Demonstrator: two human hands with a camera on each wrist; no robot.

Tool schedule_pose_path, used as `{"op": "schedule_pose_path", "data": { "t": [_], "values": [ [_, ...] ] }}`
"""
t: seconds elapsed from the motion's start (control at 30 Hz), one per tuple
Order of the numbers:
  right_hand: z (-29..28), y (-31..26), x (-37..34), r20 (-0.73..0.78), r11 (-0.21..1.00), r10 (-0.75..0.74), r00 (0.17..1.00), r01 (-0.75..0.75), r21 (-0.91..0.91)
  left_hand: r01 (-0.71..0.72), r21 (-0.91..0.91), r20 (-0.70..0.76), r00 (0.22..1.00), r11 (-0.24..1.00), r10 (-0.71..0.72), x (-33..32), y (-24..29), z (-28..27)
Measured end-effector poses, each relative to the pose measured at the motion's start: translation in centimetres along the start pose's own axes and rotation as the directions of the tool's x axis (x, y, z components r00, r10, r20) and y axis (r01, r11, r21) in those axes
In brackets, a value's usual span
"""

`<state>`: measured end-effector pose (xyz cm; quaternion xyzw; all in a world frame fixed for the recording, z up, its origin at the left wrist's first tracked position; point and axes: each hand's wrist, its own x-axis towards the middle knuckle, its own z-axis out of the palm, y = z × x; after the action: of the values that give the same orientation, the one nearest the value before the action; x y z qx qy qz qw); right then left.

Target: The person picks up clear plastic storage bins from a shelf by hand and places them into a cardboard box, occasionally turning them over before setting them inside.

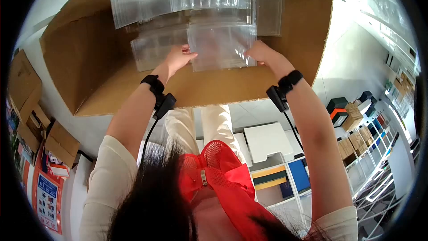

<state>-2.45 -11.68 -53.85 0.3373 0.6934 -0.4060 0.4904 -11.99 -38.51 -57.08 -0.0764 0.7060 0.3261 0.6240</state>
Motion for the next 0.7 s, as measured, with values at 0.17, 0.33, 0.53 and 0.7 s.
{"op": "schedule_pose_path", "data": {
  "t": [0.17,0.33,0.53,0.7],
  "values": [
    [0.5,-0.9,-3.8,0.041,0.997,-0.042,0.998,0.039,0.07,-0.054,-0.154,0.043,0.997,0.987,0.061,-4.0,0.8,-1.7],
    [2.1,-5.5,-7.8,0.186,0.954,-0.205,0.961,0.154,0.258,-0.168,0.022,-0.129,0.977,0.986,0.169,-5.9,-2.3,-5.9],
    [9.1,-15.0,-6.9,0.131,0.881,-0.472,0.872,0.464,0.09,0.013,-0.194,-0.303,0.95,0.981,-0.073,-12.9,-6.3,-16.5],
    [17.2,-24.3,-2.6,0.102,0.886,-0.462,0.881,0.464,-0.001,-0.001,-0.419,-0.384,0.907,0.908,-0.176,-15.3,-10.9,-25.1]
  ]
}}
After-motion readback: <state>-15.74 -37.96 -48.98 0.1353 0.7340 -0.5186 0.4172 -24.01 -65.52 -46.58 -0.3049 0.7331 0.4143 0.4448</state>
